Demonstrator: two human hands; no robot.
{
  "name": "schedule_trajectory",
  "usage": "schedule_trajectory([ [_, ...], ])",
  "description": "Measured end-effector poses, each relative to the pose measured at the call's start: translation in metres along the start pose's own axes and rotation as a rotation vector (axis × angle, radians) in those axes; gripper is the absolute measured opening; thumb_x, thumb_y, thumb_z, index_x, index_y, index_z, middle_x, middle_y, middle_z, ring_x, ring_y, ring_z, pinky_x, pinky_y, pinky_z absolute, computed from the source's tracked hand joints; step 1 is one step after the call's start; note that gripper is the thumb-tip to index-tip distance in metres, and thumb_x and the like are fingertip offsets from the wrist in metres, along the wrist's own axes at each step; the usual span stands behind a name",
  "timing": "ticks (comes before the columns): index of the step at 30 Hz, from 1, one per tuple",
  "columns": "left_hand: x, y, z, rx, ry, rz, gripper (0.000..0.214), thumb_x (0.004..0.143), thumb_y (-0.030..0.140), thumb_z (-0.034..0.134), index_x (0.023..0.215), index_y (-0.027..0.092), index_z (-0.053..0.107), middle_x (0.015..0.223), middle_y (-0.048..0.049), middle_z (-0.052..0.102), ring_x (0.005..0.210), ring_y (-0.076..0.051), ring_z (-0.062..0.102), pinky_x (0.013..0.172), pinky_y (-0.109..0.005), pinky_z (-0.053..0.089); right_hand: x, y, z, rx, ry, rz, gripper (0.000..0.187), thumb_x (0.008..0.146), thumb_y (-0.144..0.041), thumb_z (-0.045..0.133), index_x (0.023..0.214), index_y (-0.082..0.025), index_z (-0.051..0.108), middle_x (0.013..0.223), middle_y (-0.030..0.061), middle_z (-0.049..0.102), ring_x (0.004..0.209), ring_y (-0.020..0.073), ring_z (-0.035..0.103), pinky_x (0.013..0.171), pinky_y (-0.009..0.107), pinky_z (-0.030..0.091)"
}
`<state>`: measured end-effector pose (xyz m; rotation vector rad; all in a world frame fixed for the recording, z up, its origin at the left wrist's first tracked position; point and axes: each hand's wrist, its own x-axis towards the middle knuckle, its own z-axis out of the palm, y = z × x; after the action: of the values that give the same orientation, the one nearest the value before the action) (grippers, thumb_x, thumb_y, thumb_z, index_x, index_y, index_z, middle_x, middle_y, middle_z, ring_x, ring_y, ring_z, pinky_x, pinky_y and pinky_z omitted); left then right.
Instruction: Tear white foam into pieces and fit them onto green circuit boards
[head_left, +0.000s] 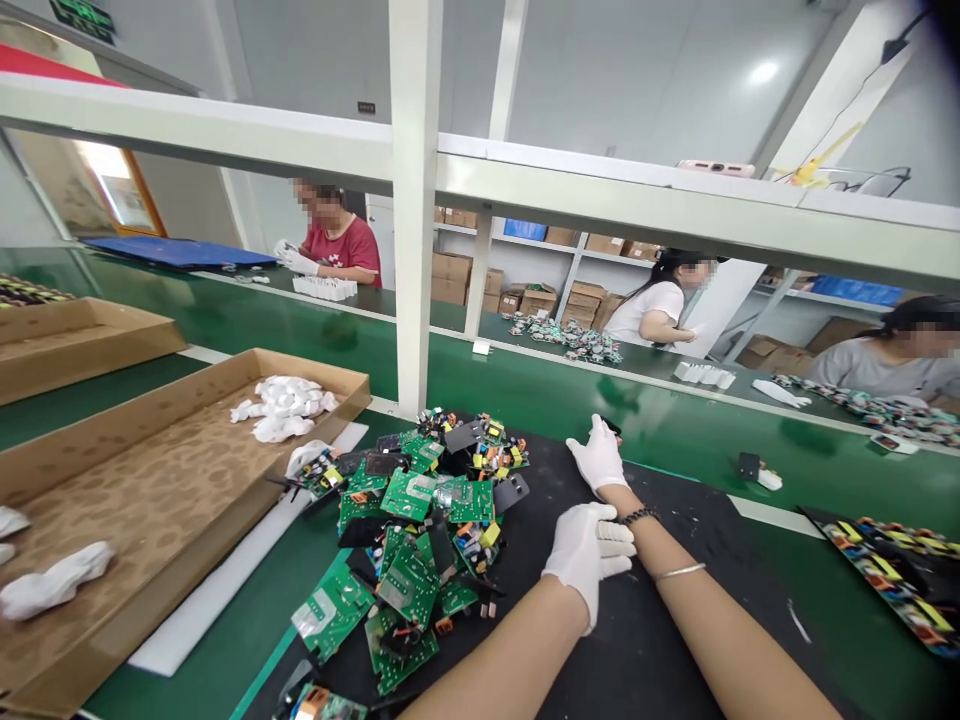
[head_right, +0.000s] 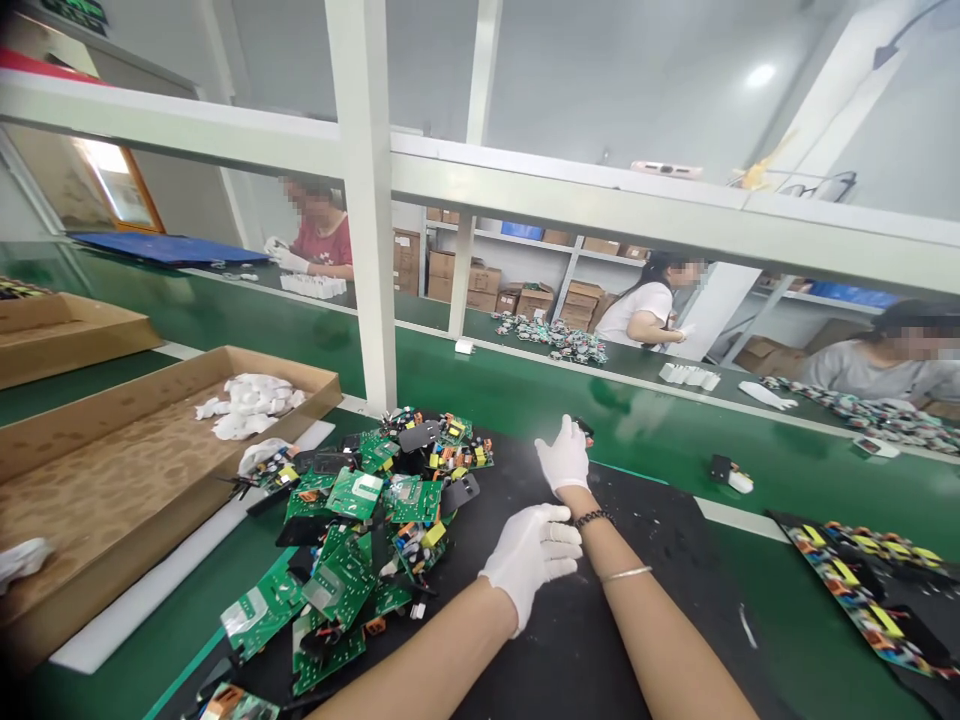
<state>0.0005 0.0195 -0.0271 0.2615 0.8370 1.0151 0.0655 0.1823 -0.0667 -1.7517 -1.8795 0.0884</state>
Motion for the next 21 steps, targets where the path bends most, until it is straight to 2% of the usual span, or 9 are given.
schedule_trajectory([
  [8,0.007,-0.003,-0.009,-0.056,-0.09,-0.032,0.015,0.068,0.025,0.056,0.078,0.013,0.058,0.061,-0.0058,0.063,0.051,-0.015,0.057,0.059,-0.028,0.043,-0.001,0.0,0.002,-0.077,-0.028,-0.036,0.066,0.077,-0.041,0.05,0.133,-0.008,0.038,0.135,0.0188,0.042,0.127,0.0313,0.034,0.102,0.04,0.03],
  [12,0.01,-0.014,-0.017,-0.081,-0.163,-0.057,0.02,0.066,0.022,0.051,0.078,0.01,0.062,0.067,-0.011,0.064,0.055,-0.019,0.061,0.071,-0.037,0.044,-0.002,0.003,0.001,-0.078,-0.051,-0.061,0.068,0.077,-0.042,0.048,0.132,-0.004,0.038,0.128,0.0206,0.048,0.121,0.033,0.042,0.1,0.042,0.034],
  [15,0.022,-0.026,-0.022,-0.095,-0.327,-0.052,0.027,0.06,0.021,0.052,0.081,0.011,0.064,0.076,-0.0118,0.067,0.068,-0.023,0.063,0.092,-0.048,0.034,-0.003,0.003,0.002,-0.081,-0.063,-0.045,0.074,0.077,-0.047,0.046,0.134,-0.002,0.033,0.122,0.0236,0.05,0.115,0.037,0.046,0.092,0.046,0.04],
  [17,0.031,-0.03,-0.022,-0.055,-0.316,-0.103,0.029,0.055,0.02,0.049,0.078,0.012,0.065,0.091,-0.015,0.067,0.093,-0.029,0.062,0.099,-0.053,0.026,-0.004,0.001,0.003,-0.088,-0.071,-0.032,0.075,0.078,-0.05,0.044,0.135,-0.002,0.032,0.121,0.0243,0.051,0.114,0.0385,0.047,0.09,0.047,0.041],
  [19,0.038,-0.031,-0.02,0.02,-0.258,-0.198,0.027,0.052,0.02,0.047,0.071,0.014,0.064,0.11,-0.0163,0.063,0.117,-0.035,0.048,0.103,-0.055,0.018,-0.006,-0.002,0.005,-0.097,-0.075,-0.032,0.074,0.079,-0.051,0.041,0.135,-0.003,0.032,0.123,0.0241,0.05,0.115,0.0385,0.046,0.091,0.047,0.041],
  [21,0.041,-0.029,-0.017,0.084,-0.238,-0.265,0.024,0.051,0.022,0.046,0.067,0.016,0.063,0.12,-0.0147,0.059,0.127,-0.037,0.036,0.105,-0.056,0.011,-0.007,-0.005,0.006,-0.107,-0.075,-0.042,0.072,0.08,-0.05,0.039,0.135,-0.004,0.033,0.126,0.0236,0.048,0.117,0.038,0.045,0.092,0.047,0.041],
])
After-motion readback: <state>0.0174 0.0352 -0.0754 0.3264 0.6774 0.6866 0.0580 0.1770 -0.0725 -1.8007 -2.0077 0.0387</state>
